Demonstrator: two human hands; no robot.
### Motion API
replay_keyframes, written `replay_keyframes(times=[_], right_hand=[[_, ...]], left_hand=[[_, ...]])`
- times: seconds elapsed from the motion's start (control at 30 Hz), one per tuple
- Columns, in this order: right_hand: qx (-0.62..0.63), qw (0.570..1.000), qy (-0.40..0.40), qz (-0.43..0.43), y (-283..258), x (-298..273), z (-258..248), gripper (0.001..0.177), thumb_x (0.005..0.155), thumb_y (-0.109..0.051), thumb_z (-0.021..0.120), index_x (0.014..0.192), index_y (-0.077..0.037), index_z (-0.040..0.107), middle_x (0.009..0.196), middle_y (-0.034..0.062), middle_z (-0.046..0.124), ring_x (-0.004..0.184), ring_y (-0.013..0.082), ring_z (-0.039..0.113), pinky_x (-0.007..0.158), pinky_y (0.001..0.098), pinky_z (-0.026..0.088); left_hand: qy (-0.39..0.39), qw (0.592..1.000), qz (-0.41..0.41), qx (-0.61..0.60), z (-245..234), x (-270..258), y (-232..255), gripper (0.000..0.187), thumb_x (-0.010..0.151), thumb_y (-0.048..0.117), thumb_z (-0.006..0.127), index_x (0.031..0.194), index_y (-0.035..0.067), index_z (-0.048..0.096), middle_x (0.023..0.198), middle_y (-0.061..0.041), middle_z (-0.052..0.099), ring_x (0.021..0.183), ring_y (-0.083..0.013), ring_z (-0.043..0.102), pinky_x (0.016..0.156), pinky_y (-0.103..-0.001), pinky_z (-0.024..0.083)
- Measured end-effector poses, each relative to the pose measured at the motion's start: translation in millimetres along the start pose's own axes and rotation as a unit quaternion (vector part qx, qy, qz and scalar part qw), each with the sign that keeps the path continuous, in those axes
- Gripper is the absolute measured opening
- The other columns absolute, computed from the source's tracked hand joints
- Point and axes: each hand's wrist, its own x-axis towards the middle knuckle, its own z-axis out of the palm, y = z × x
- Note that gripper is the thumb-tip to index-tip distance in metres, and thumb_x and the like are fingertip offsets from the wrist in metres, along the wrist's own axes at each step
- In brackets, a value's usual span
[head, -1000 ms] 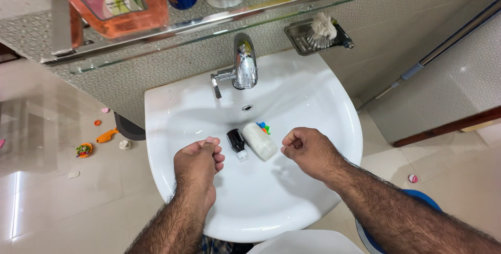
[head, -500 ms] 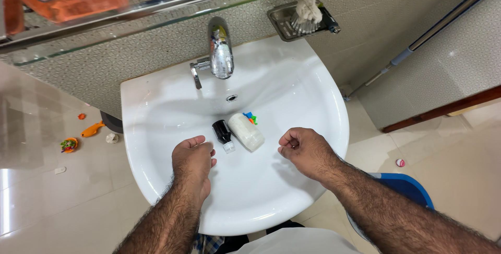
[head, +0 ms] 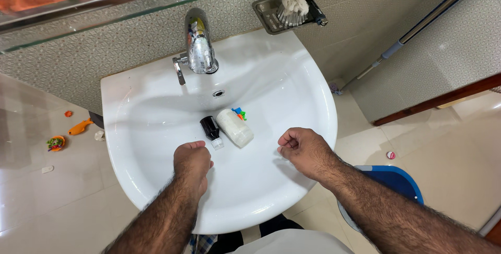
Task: The person organizes bathroom items by placing a comb and toothbrush into a holder, then arranging several bottles and containers on a glass shelf above the sink. The person handles a yellow bottle, a small white bottle, a pink-capped bottle, an orange-capped container, and a black bottle, placing each on the shelf.
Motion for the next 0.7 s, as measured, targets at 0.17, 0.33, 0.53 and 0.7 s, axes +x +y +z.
replay_keyframes(times=[0.17,0.33,0.53,0.7], right_hand=[[-0.004,1.000,-0.004,-0.005,1,-4,3,0.019,0.095,-0.024,0.067,0.107,-0.010,0.070,0.097,0.0023,0.070,0.098,0.0108,0.069,0.095,0.0305,0.059],[-0.032,0.999,0.006,-0.029,4,-11,-1,0.020,0.095,-0.027,0.067,0.104,-0.010,0.070,0.096,0.0018,0.070,0.097,0.0105,0.068,0.095,0.0300,0.057],[-0.014,1.000,0.009,-0.026,12,-22,-8,0.019,0.096,-0.027,0.066,0.103,-0.010,0.069,0.093,0.0011,0.068,0.095,0.0094,0.067,0.095,0.0293,0.057],[-0.005,0.999,0.013,-0.034,13,-26,-14,0.017,0.097,-0.026,0.064,0.102,-0.010,0.069,0.091,0.0002,0.068,0.093,0.0076,0.066,0.094,0.0280,0.058]], left_hand=[[0.071,0.988,0.032,0.133,14,25,-2,0.035,0.087,0.003,0.065,0.122,0.002,0.062,0.119,-0.014,0.066,0.108,-0.0255,0.065,0.092,-0.038,0.055],[0.057,0.944,0.028,0.323,38,46,10,0.051,0.090,0.033,0.080,0.122,-0.003,0.064,0.121,-0.021,0.071,0.110,-0.0333,0.071,0.093,-0.042,0.060],[0.103,0.942,0.014,0.320,58,64,3,0.055,0.085,0.036,0.085,0.121,-0.001,0.065,0.123,-0.021,0.069,0.110,-0.0321,0.070,0.096,-0.041,0.057],[0.127,0.935,0.014,0.330,61,68,3,0.053,0.086,0.039,0.084,0.115,-0.002,0.068,0.115,-0.020,0.072,0.103,-0.0305,0.073,0.091,-0.041,0.060]])
